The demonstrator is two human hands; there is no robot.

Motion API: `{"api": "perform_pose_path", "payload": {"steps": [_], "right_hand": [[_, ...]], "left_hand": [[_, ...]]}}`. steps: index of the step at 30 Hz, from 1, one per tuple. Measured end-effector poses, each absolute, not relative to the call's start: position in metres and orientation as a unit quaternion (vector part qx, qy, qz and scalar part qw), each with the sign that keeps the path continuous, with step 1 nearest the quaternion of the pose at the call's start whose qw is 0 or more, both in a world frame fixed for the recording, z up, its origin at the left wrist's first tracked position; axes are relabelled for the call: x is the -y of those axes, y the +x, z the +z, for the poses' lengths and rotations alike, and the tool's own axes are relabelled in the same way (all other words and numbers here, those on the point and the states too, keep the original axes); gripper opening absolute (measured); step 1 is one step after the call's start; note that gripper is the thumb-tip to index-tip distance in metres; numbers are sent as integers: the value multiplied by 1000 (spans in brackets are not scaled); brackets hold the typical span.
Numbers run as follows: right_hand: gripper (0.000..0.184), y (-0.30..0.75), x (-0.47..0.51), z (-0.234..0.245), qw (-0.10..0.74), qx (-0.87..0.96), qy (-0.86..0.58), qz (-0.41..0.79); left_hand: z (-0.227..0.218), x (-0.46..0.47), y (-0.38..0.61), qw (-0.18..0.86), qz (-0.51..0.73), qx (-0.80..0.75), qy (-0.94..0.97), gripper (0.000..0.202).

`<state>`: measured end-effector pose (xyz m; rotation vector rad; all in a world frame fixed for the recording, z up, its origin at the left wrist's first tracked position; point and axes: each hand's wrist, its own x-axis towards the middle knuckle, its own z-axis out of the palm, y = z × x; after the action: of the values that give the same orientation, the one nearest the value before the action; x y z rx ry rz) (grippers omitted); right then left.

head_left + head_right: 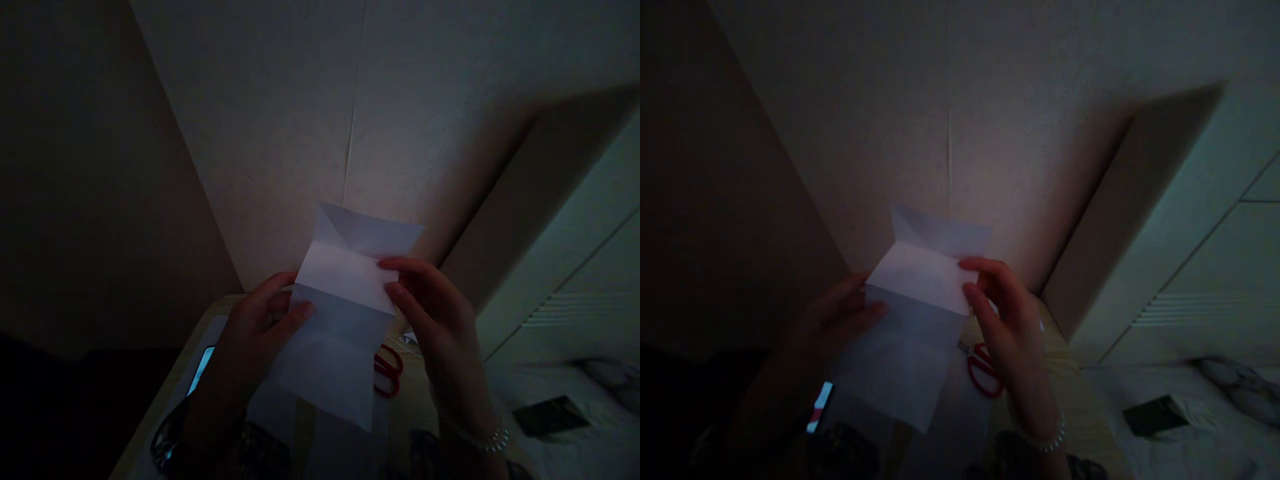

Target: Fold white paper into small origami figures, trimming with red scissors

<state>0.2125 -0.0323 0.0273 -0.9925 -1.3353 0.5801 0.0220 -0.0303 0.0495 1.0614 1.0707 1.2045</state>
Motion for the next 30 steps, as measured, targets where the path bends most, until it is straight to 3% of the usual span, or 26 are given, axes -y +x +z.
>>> {"api": "perform_pose_path", "payload": {"steps": [3, 7, 22, 30], "right_hand": [[19, 212, 32, 28, 637, 578, -442, 253], [23, 213, 31, 29, 627, 583, -451, 253], [33, 208, 35, 30, 609, 565, -428, 356], [33, 209, 37, 33, 621, 570, -430, 324]], "left_hand": [[46, 30, 19, 552, 508, -467, 468, 21], [42, 28, 18, 499, 503, -502, 496, 30], [49, 28, 28, 517, 510, -487, 485, 19], [50, 29, 30, 525, 539, -488, 443, 11]]}}
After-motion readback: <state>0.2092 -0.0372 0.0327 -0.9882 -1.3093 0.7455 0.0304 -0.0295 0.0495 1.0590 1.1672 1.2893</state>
